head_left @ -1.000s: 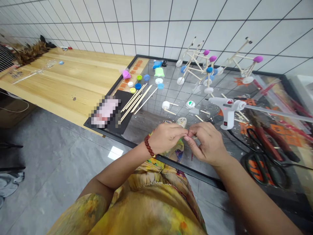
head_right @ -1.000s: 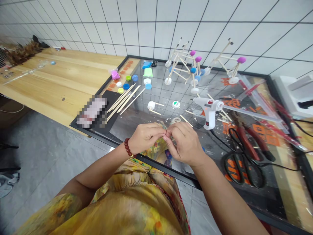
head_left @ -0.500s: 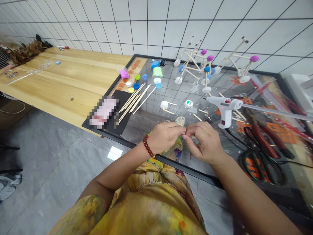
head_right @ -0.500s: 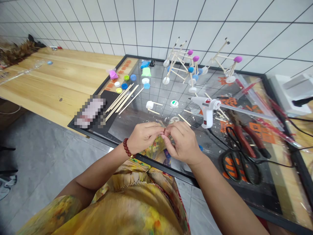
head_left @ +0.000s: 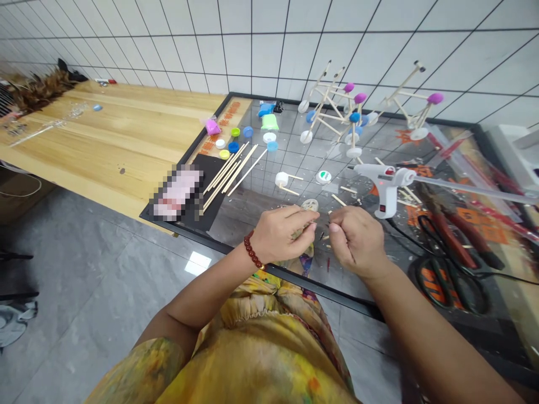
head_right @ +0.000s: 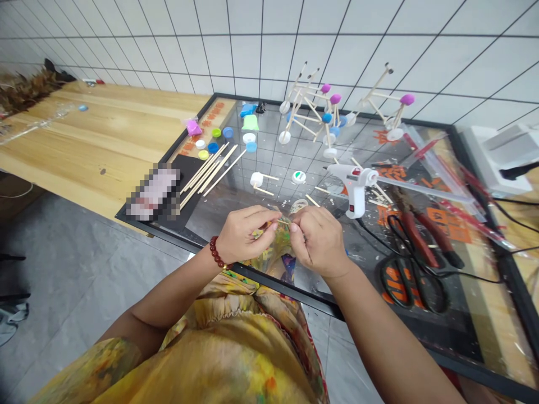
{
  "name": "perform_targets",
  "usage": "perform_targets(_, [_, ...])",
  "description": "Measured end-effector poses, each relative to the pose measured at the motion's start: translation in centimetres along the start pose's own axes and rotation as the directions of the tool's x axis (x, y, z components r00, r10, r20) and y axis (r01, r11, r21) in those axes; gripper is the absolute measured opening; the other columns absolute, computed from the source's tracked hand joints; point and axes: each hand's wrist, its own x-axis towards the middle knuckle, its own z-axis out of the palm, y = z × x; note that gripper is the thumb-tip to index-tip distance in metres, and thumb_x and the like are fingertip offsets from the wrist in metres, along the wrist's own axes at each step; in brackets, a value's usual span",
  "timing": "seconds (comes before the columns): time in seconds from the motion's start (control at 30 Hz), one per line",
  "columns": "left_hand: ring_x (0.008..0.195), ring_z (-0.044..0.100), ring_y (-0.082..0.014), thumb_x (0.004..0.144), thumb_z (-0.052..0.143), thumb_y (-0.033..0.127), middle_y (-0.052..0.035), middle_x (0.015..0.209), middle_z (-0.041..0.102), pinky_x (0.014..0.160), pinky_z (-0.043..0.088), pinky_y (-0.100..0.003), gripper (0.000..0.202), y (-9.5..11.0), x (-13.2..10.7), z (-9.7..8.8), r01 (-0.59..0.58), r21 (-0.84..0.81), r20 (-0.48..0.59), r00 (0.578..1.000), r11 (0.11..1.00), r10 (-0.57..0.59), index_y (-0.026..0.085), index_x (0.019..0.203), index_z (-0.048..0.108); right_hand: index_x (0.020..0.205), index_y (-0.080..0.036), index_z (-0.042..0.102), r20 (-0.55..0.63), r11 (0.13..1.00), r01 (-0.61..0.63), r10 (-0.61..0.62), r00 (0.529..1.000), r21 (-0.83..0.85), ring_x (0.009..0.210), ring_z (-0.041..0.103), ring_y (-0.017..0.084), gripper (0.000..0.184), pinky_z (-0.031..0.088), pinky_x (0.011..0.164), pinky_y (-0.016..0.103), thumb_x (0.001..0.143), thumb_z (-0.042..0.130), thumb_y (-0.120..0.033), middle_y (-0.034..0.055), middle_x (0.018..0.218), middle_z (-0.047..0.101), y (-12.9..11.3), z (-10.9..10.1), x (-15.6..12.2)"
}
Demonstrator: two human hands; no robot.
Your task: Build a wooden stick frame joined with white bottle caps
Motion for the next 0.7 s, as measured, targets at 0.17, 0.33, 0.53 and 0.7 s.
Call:
perform_targets(0.17, [0.081,0.076,-0.0184,0.105,0.043,0.025,-0.0079,0.089,0.079,0.075,0.062,-0.031,0.031,0.2,0.0,-0.5,0.058,0.036,0.015,0.998,0.998,-0.058,0.018,0.099,0.073,0.084,-0.025,0.056,-0.005,0.999,0.035,-0.034,0.999,0.007,0.065,0.058,0.020,0.017,0.047,0.062,0.036,0.098,0.057,-0.016,0.0041,0.074,0.067,-0.1,0.2,0.0])
perform_targets(0.33, [0.073,0.074,-0.0127,0.110,0.042,0.034,-0.0051,0.087,0.079,0.071,0.061,-0.024,0.035,-0.3,-0.3,-1.4,0.233,-0.096,-0.145,0.959,0.968,-0.246,0.018,0.105,0.073,0.094,-0.023,0.071,-0.002,0.982,-0.103,0.105,0.994,0.160,0.079,0.073,0.020,0.008,0.056,0.072,0.034,0.094,0.071,-0.015,0.0054,0.088,0.077,-0.8,-1.4,0.4])
perform_targets(0.53, [0.066,0.072,-0.0103,0.105,0.056,0.036,-0.0062,0.093,0.080,0.063,0.060,-0.020,0.027,-1.8,-1.1,-5.7,0.409,-0.157,-0.182,0.882,0.899,-0.434,0.016,0.107,0.075,0.086,-0.028,0.070,0.528,0.838,-0.305,0.024,0.849,0.452,0.074,0.072,0.016,0.011,0.056,0.065,0.029,0.091,0.079,-0.032,-0.0010,0.082,0.074,-3.1,-7.3,1.0])
perform_targets(0.7, [0.071,0.074,-0.0119,0.100,0.063,0.028,-0.0063,0.099,0.080,0.066,0.062,-0.022,0.017,-2.7,-1.1,-8.7,0.457,-0.024,-0.088,0.885,0.889,-0.458,0.018,0.106,0.075,0.100,-0.025,0.072,0.660,0.765,-0.536,0.199,0.724,0.357,0.079,0.071,0.016,0.022,0.054,0.069,0.027,0.097,0.070,-0.047,0.0024,0.090,0.075,-3.3,-8.7,-0.3])
